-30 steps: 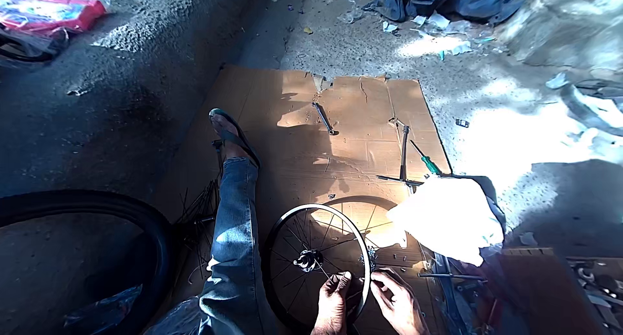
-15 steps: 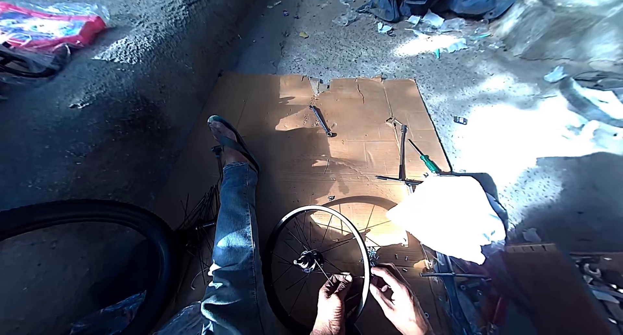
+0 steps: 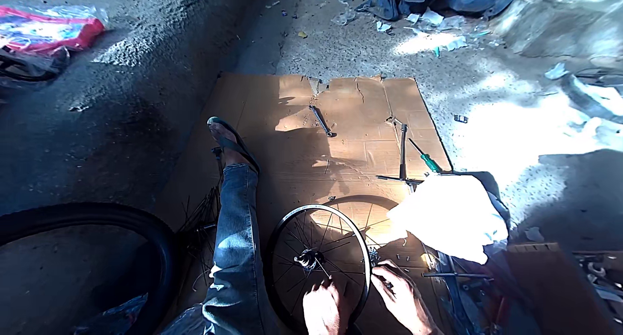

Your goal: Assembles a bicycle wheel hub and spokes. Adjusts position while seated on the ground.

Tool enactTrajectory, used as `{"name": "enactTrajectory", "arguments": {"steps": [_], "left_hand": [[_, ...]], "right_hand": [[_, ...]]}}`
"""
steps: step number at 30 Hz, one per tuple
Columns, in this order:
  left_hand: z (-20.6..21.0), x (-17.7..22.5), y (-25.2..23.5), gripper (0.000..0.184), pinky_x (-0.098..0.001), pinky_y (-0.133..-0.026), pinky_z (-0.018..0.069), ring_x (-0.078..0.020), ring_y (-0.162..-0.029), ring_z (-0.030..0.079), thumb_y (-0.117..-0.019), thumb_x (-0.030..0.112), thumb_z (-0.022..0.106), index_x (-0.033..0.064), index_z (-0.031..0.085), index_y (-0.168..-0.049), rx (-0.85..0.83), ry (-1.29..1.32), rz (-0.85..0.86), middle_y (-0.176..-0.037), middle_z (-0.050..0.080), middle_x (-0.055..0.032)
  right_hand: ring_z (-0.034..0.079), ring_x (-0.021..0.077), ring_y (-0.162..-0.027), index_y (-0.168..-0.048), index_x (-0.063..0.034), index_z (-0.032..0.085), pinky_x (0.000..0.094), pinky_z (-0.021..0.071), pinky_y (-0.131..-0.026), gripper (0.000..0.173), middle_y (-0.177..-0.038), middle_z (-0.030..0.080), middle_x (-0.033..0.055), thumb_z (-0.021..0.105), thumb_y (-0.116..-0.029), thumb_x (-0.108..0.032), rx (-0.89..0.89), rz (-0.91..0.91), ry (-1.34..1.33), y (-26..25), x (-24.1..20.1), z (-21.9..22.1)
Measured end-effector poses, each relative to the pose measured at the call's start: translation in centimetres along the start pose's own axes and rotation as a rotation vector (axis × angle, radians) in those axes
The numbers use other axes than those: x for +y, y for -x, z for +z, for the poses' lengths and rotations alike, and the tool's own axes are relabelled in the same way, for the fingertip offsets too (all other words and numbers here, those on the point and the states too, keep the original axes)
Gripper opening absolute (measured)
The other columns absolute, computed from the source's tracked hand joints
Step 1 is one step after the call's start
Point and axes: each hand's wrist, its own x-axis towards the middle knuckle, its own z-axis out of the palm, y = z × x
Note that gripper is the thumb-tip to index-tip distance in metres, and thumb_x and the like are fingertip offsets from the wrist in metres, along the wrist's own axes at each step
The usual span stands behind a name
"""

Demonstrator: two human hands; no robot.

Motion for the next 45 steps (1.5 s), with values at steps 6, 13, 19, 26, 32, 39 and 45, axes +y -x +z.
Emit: {"name": "enactTrajectory", "arguments": {"steps": [6,13,19,26,32,39,45], "left_hand": [[3.4,-0.1,-4.0,0.019,-0.0468,-0.095,0.0554,-0.0255,-0.103,0.07,-0.0949,0.026,0.064,0.014,0.077,-0.102,0.652,0.171,0.655,-0.107,0.074,-0.0057],[2.2,-0.2,-5.0,0.03,-0.0348,-0.096,0.0556,-0.019,-0.107,0.068,-0.1047,0.028,0.052,0.0127,0.077,-0.108,0.256,0.398,0.761,-0.11,0.072,-0.0059],[1.7,-0.2,-4.6,0.035,-0.0439,-0.102,0.0515,-0.0266,-0.119,0.063,-0.1009,0.026,0.049,0.0082,0.068,-0.124,0.054,0.359,0.716,-0.123,0.067,-0.0118],[1.6,-0.6,-4.9,0.033,-0.0375,-0.098,0.0554,-0.0232,-0.11,0.067,-0.1079,0.028,0.047,0.0098,0.074,-0.109,0.122,0.33,0.823,-0.111,0.07,-0.0101],[1.5,-0.3,-4.6,0.031,-0.0405,-0.102,0.0522,-0.0218,-0.114,0.066,-0.0992,0.027,0.054,0.0097,0.069,-0.12,0.003,0.468,0.714,-0.117,0.07,-0.0095],[1.2,-0.7,-4.6,0.037,-0.042,-0.104,0.0507,-0.0267,-0.118,0.063,-0.1076,0.031,0.043,0.0075,0.071,-0.114,-0.024,0.344,0.799,-0.118,0.067,-0.0132],[2.1,-0.9,-4.5,0.029,-0.0371,-0.102,0.0525,-0.0209,-0.11,0.066,-0.1025,0.03,0.055,0.0103,0.074,-0.114,0.059,0.522,0.761,-0.11,0.07,-0.0096]], "right_hand": [[0.069,0.0119,-0.093,-0.099,-0.0101,0.074,0.0308,0.0599,-0.081,0.016,-0.103,0.071,0.0045,0.065,-0.0858,-0.012,-0.002,0.069,0.032,-0.7,-0.8,-0.1],[0.068,0.0136,-0.097,-0.111,-0.0115,0.073,0.0336,0.0599,-0.081,0.025,-0.116,0.069,0.0065,0.065,-0.0909,-0.023,-0.095,0.071,0.033,-1.1,-0.7,-0.7],[0.068,0.0122,-0.096,-0.101,-0.011,0.075,0.032,0.0588,-0.084,0.017,-0.105,0.072,0.0045,0.064,-0.089,-0.017,-0.034,0.041,-0.031,-0.8,-0.5,-0.1],[0.065,0.014,-0.092,-0.112,-0.0106,0.07,0.033,0.0574,-0.08,0.026,-0.11,0.067,0.0067,0.068,-0.0887,-0.022,-0.103,0.092,-0.053,-0.3,-0.8,-0.5],[0.067,0.011,-0.096,-0.098,-0.0139,0.075,0.0293,0.059,-0.081,0.015,-0.102,0.07,0.0034,0.064,-0.0934,-0.024,0.015,-0.039,-0.033,0.3,0.6,0.5],[0.065,0.0107,-0.092,-0.107,-0.0117,0.073,0.0285,0.0571,-0.079,0.021,-0.108,0.068,0.0061,0.067,-0.0881,-0.018,-0.034,0.032,-0.135,0.3,-0.1,0.0],[0.066,0.0112,-0.101,-0.104,-0.0134,0.074,0.029,0.0584,-0.086,0.018,-0.107,0.07,0.0037,0.067,-0.0948,-0.026,-0.029,-0.008,-0.098,0.8,0.5,0.2]]}}
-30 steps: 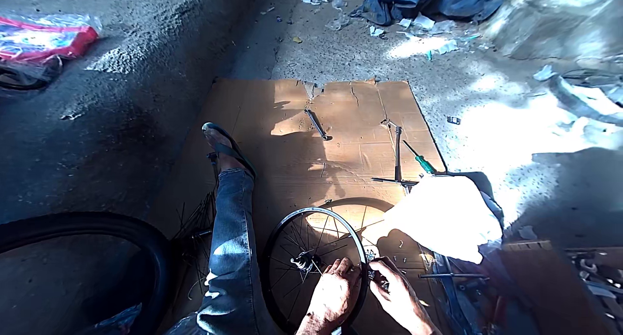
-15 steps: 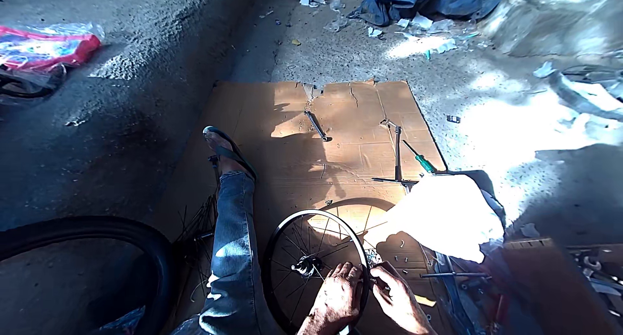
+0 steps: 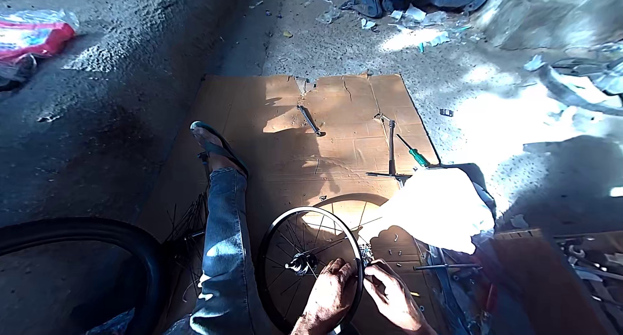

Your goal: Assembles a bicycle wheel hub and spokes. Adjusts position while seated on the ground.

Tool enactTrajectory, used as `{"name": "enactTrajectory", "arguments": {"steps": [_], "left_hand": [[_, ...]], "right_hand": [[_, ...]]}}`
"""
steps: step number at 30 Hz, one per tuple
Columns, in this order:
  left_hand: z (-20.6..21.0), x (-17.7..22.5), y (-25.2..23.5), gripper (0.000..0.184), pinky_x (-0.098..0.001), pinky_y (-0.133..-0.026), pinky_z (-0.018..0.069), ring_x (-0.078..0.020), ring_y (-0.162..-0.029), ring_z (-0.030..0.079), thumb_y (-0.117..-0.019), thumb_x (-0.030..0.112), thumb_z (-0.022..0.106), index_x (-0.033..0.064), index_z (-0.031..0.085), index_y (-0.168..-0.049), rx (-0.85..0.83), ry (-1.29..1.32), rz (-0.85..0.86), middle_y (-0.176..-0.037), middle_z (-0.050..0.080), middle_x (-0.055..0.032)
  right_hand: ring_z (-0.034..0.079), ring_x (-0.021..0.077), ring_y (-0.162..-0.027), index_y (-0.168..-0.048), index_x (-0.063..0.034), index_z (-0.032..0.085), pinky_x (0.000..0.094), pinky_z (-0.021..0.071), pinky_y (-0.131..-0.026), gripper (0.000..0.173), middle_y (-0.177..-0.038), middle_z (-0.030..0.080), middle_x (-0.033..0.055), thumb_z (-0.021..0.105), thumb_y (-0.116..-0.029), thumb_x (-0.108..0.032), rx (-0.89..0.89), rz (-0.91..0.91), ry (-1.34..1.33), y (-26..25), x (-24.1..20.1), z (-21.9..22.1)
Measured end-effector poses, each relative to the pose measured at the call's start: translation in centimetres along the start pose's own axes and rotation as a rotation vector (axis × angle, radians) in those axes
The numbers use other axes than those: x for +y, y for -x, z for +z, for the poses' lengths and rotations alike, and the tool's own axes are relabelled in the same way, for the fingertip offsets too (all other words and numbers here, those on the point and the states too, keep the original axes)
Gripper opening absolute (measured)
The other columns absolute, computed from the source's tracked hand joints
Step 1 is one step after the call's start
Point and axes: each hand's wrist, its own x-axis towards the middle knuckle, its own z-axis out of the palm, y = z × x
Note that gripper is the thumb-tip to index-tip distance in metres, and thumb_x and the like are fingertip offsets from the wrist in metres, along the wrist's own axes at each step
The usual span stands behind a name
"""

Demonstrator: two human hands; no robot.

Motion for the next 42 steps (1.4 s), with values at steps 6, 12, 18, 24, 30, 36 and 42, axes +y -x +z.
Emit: {"name": "enactTrajectory", "arguments": {"steps": [6,12,18,24,30,36,42], "left_hand": [[0.2,-0.8,1.6,0.033,-0.0491,-0.099,0.0515,-0.0269,-0.117,0.063,-0.1001,0.038,0.056,0.0175,0.073,-0.121,0.194,-0.327,0.062,-0.126,0.068,-0.0076],[-0.4,1.8,4.9,0.051,-0.0499,-0.089,0.0585,-0.0342,-0.101,0.069,-0.0964,0.033,0.069,-0.005,0.058,-0.129,0.388,-0.055,-0.672,-0.115,0.066,-0.0227],[-1.0,1.9,4.8,0.046,-0.0561,-0.087,0.0559,-0.0294,-0.095,0.073,-0.1107,0.041,0.037,0.0079,0.067,-0.12,-0.013,0.093,-0.88,-0.098,0.076,-0.0097],[-1.5,1.0,4.8,0.043,-0.0485,-0.096,0.0564,-0.0256,-0.103,0.072,-0.1126,0.031,0.035,0.0016,0.063,-0.127,-0.156,0.406,-0.73,-0.112,0.074,-0.0137],[-1.9,-2.1,5.1,0.041,-0.0402,-0.094,0.0595,-0.019,-0.102,0.072,-0.1115,0.032,0.039,0.0032,0.067,-0.119,-0.238,0.864,-0.502,-0.111,0.073,-0.0089],[0.2,-2.0,4.3,0.016,-0.0341,-0.077,0.0606,-0.0158,-0.08,0.069,-0.0998,0.013,0.064,-0.0004,0.065,-0.11,0.136,1.16,-0.429,-0.09,0.071,-0.0072],[0.5,-0.7,4.1,0.016,-0.0389,-0.082,0.0596,-0.0217,-0.083,0.07,-0.1068,0.012,0.053,-0.0009,0.06,-0.108,0.233,1.386,-0.577,-0.088,0.07,-0.0119]], "right_hand": [[0.067,0.0088,-0.087,-0.102,-0.0138,0.075,0.0269,0.0595,-0.075,0.016,-0.105,0.069,0.004,0.062,-0.0978,-0.023,0.035,0.065,0.007,0.3,-0.5,0.7],[0.063,0.0095,-0.077,-0.114,-0.007,0.069,0.0261,0.056,-0.066,0.024,-0.103,0.068,0.0071,0.062,-0.1005,-0.025,0.141,0.149,-0.127,0.6,-0.2,0.8],[0.051,0.0349,-0.138,-0.144,-0.0045,0.054,0.0465,0.0456,-0.112,0.044,-0.149,0.05,0.0224,0.053,-0.0996,-0.01,-0.105,0.671,0.599,-2.3,2.6,-1.5],[0.062,0.0349,-0.124,-0.14,-0.0035,0.056,0.0474,0.052,-0.102,0.038,-0.138,0.059,0.0196,0.046,-0.1039,-0.006,-0.256,0.689,0.705,-5.3,3.6,-2.8],[0.066,0.0367,-0.116,-0.127,-0.0005,0.064,0.0518,0.0543,-0.097,0.037,-0.131,0.063,0.0197,0.063,-0.0901,-0.005,-0.287,0.664,0.742,-5.0,4.2,-2.6],[0.066,0.0138,-0.07,-0.099,-0.0045,0.067,0.0343,0.0589,-0.061,0.015,-0.089,0.067,0.0057,0.066,-0.0852,-0.011,0.048,0.263,-0.055,0.2,1.8,-1.9],[0.062,0.0121,-0.067,-0.108,0.0011,0.061,0.0302,0.0561,-0.06,0.018,-0.088,0.063,0.0069,0.053,-0.1012,-0.013,-0.02,0.245,-0.29,1.9,-2.2,0.2]]}}
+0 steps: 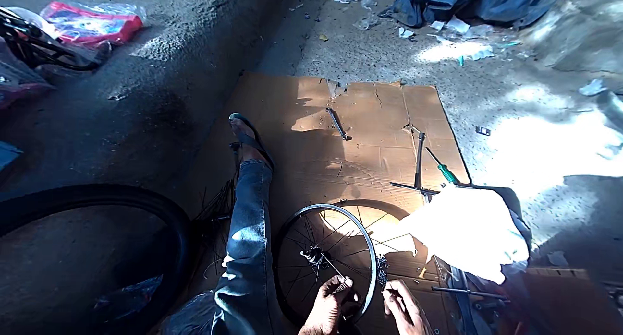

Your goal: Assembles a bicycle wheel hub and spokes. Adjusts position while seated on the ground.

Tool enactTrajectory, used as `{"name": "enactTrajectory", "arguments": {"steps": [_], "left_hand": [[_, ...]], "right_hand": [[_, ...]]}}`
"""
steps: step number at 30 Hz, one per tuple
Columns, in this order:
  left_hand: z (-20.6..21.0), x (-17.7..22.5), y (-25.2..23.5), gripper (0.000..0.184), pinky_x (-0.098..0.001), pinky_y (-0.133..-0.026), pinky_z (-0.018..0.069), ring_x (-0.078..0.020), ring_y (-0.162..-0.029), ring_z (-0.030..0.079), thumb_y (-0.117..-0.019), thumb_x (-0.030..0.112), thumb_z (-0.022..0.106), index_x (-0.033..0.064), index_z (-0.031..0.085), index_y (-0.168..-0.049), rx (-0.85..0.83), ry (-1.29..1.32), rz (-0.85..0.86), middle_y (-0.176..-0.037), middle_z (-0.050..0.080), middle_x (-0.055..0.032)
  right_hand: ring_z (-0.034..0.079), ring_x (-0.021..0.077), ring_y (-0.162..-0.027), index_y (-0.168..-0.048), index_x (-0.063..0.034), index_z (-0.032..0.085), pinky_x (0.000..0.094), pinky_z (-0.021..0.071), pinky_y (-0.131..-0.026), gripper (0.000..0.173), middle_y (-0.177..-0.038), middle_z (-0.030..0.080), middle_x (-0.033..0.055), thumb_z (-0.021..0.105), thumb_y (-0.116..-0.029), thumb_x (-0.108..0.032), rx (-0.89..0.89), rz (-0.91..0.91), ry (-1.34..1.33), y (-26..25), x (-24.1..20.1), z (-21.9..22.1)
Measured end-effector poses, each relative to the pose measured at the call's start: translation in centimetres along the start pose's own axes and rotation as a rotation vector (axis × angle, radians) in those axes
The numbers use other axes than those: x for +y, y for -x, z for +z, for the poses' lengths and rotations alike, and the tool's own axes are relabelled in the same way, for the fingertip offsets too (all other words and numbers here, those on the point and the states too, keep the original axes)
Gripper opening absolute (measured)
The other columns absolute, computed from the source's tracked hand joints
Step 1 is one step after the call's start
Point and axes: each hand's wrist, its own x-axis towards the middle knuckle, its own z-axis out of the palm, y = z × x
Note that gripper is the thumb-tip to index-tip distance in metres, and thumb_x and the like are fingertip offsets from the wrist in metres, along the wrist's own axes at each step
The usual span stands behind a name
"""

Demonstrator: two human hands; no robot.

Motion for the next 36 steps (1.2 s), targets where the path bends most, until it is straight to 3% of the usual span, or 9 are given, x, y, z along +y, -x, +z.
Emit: {"name": "enactTrajectory", "arguments": {"steps": [3,6,9,14,20,24,30,36], "left_hand": [[0.3,0.1,0.0,0.017,-0.04,-0.081,0.0617,-0.0241,-0.084,0.073,-0.1041,0.01,0.058,-0.005,0.066,-0.106,0.018,-0.02,0.034,-0.091,0.073,-0.016],[1.0,0.0,-0.2,0.022,-0.0408,-0.079,0.0638,-0.0253,-0.085,0.075,-0.1027,0.014,0.063,-0.006,0.071,-0.105,0.1,-0.102,0.005,-0.094,0.076,-0.0169],[2.0,-0.7,-0.5,0.032,-0.039,-0.086,0.0634,-0.0218,-0.091,0.076,-0.1071,0.025,0.056,-0.0015,0.075,-0.105,0.137,-0.272,0.032,-0.098,0.078,-0.0121],[3.4,-0.4,-0.4,0.032,-0.0381,-0.078,0.0654,-0.0216,-0.081,0.077,-0.1083,0.024,0.054,-0.002,0.072,-0.104,0.155,-0.289,0.0,-0.093,0.078,-0.0127],[3.1,-0.4,-0.3,0.023,-0.0379,-0.076,0.0652,-0.0227,-0.081,0.077,-0.1044,0.017,0.061,-0.0024,0.073,-0.106,0.152,-0.252,0.014,-0.094,0.078,-0.0139],[3.5,-0.3,-0.3,0.023,-0.0364,-0.076,0.0648,-0.0222,-0.081,0.077,-0.105,0.016,0.06,-0.0036,0.072,-0.106,0.17,-0.218,0.016,-0.094,0.078,-0.0144],[4.0,0.2,-0.4,0.022,-0.0343,-0.072,0.0634,-0.0194,-0.078,0.076,-0.1047,0.017,0.061,-0.0019,0.072,-0.106,0.207,-0.233,-0.019,-0.093,0.078,-0.0122],[4.5,0.2,-0.4,0.022,-0.034,-0.07,0.0631,-0.02,-0.077,0.076,-0.1041,0.016,0.062,-0.0027,0.072,-0.103,0.239,-0.204,-0.014,-0.091,0.078,-0.0129]], "right_hand": [[0.068,0.0122,-0.083,-0.111,0.0004,0.065,0.0282,0.0612,-0.073,0.015,-0.102,0.067,0.0088,0.06,-0.1,-0.009,0.028,-0.11,-0.002,-0.2,-0.3,1.0],[0.065,0.0106,-0.091,-0.111,-0.001,0.065,0.0261,0.0581,-0.079,0.017,-0.105,0.065,0.0082,0.06,-0.0997,-0.013,0.066,-0.091,0.01,-0.4,-0.1,1.9],[0.064,0.0114,-0.095,-0.111,0.0016,0.062,0.0269,0.0558,-0.082,0.018,-0.104,0.064,0.0102,0.056,-0.099,-0.01,0.086,-0.082,0.04,0.1,0.0,2.6],[0.066,0.0116,-0.089,-0.109,0.0027,0.062,0.0264,0.0584,-0.075,0.016,-0.103,0.064,0.0101,0.057,-0.0948,-0.002,0.108,-0.047,-0.027,1.6,-0.5,2.9],[0.064,0.0115,-0.092,-0.107,0.0013,0.065,0.024,0.0564,-0.076,0.017,-0.104,0.064,0.0108,0.059,-0.0944,-0.009,0.137,-0.124,0.122,1.6,-0.5,3.0],[0.063,0.0098,-0.082,-0.107,-0.0027,0.065,0.0231,0.0554,-0.064,0.019,-0.102,0.063,0.0092,0.06,-0.0929,-0.014,0.175,-0.102,0.235,0.9,-0.9,3.1],[0.064,0.0073,-0.082,-0.104,-0.0033,0.067,0.0215,0.0568,-0.068,0.019,-0.102,0.064,0.0083,0.061,-0.0907,-0.016,0.228,-0.141,0.302,0.4,-0.9,3.0],[0.065,0.0077,-0.082,-0.102,-0.0028,0.067,0.0211,0.0575,-0.07,0.016,-0.1,0.064,0.009,0.062,-0.09,-0.012,0.165,-0.17,0.274,0.7,-1.3,2.6]]}}
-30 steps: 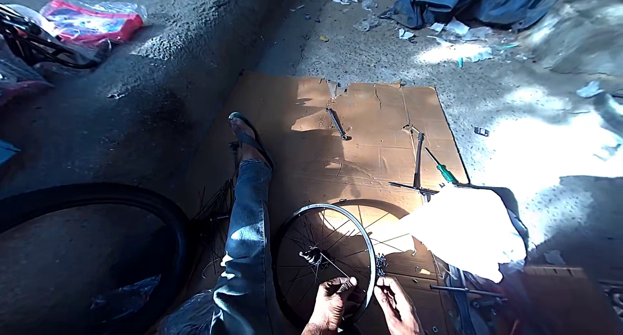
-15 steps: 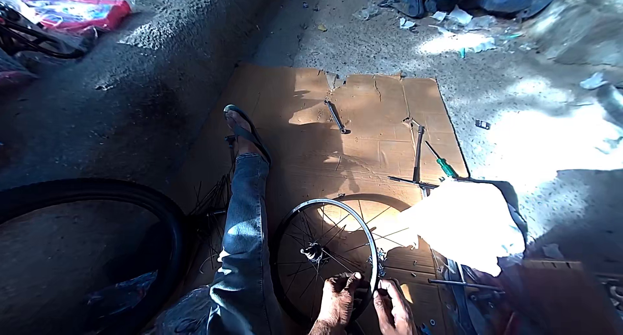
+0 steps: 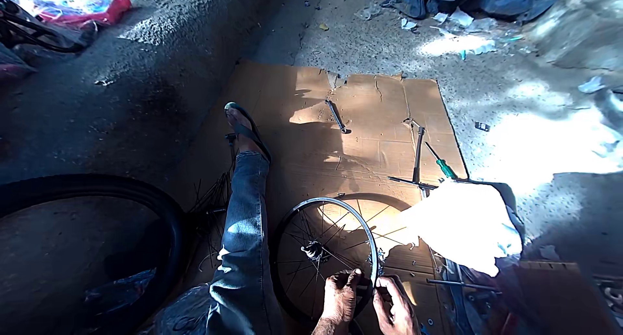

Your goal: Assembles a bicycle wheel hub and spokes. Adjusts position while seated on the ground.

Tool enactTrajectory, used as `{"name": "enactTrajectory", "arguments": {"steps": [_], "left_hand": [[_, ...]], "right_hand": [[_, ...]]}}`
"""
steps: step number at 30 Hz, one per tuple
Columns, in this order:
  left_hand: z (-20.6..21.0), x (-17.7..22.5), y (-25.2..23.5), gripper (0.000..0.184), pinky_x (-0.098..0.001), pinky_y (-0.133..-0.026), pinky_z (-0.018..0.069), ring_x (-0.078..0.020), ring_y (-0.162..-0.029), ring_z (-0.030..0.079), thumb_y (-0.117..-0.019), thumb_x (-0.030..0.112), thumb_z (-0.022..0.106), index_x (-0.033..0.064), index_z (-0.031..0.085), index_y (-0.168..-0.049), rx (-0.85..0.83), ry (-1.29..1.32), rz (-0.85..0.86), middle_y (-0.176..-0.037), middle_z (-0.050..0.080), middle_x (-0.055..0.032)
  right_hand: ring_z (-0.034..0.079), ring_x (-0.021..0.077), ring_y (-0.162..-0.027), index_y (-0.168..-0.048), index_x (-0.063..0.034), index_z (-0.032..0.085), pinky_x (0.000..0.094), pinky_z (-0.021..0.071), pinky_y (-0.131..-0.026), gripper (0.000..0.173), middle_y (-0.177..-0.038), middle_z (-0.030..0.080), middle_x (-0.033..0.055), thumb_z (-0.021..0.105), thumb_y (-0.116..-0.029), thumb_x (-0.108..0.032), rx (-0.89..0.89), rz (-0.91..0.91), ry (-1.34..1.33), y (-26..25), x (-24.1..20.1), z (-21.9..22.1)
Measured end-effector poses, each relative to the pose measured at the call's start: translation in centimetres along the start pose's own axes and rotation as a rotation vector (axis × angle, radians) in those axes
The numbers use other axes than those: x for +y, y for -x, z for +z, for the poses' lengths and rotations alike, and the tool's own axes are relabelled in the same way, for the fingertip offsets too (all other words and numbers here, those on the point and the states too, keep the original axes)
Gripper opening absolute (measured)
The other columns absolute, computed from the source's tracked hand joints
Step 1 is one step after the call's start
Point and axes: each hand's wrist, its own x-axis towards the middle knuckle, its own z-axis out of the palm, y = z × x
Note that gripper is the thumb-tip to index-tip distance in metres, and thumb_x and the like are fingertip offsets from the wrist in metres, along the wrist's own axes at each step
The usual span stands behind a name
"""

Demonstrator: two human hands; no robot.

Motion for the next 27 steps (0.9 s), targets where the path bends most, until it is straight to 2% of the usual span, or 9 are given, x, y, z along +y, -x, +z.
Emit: {"name": "enactTrajectory", "arguments": {"steps": [5,10,17,25,27], "left_hand": [[0.27,-0.13,-0.02,0.021,-0.0353,-0.071,0.0637,-0.0211,-0.076,0.077,-0.1036,0.017,0.063,-0.0024,0.073,-0.103,0.027,-0.018,0.004,-0.091,0.078,-0.0129],[0.38,0.17,0.07,0.019,-0.0346,-0.069,0.063,-0.0215,-0.075,0.076,-0.1024,0.015,0.065,-0.0033,0.072,-0.102,0.05,0.029,-0.007,-0.089,0.078,-0.0141],[0.56,0.19,0.17,0.02,-0.0356,-0.071,0.0639,-0.0229,-0.075,0.076,-0.1023,0.013,0.065,-0.0049,0.071,-0.101,0.062,0.043,0.002,-0.088,0.078,-0.015],[0.28,0.67,0.33,0.02,-0.0363,-0.07,0.0628,-0.0219,-0.075,0.075,-0.1018,0.016,0.066,-0.0035,0.072,-0.1,0.078,0.007,-0.02,-0.087,0.077,-0.0141],[0.36,0.78,0.65,0.024,-0.0402,-0.077,0.0622,-0.0226,-0.081,0.074,-0.102,0.019,0.065,-0.0038,0.071,-0.106,0.033,-0.052,-0.023,-0.092,0.076,-0.0142]], "right_hand": [[0.065,0.0091,-0.082,-0.104,-0.0031,0.068,0.0231,0.0567,-0.067,0.019,-0.101,0.065,0.0089,0.063,-0.0887,-0.013,0.022,0.05,0.046,-0.19,0.07,0.1],[0.066,0.0096,-0.085,-0.104,-0.0034,0.07,0.0237,0.0573,-0.071,0.019,-0.102,0.066,0.0094,0.062,-0.0886,-0.013,0.031,0.052,0.068,-0.61,-0.06,0.29],[0.067,0.0073,-0.086,-0.104,0.0004,0.07,0.0204,0.0588,-0.074,0.017,-0.101,0.067,0.0098,0.063,-0.0894,-0.006,0.033,0.057,-0.08,-0.28,0.43,0.2],[0.069,0.0088,-0.085,-0.1,0.0035,0.072,0.0221,0.0599,-0.076,0.016,-0.097,0.07,0.0114,0.068,-0.0846,0.001,0.033,0.062,-0.115,-0.67,-0.49,-0.06],[0.069,0.0114,-0.085,-0.099,0.0073,0.07,0.0264,0.0593,-0.078,0.017,-0.095,0.071,0.013,0.067,-0.0837,0.003,0.047,0.084,-0.183,-0.77,-0.43,-0.29]]}}
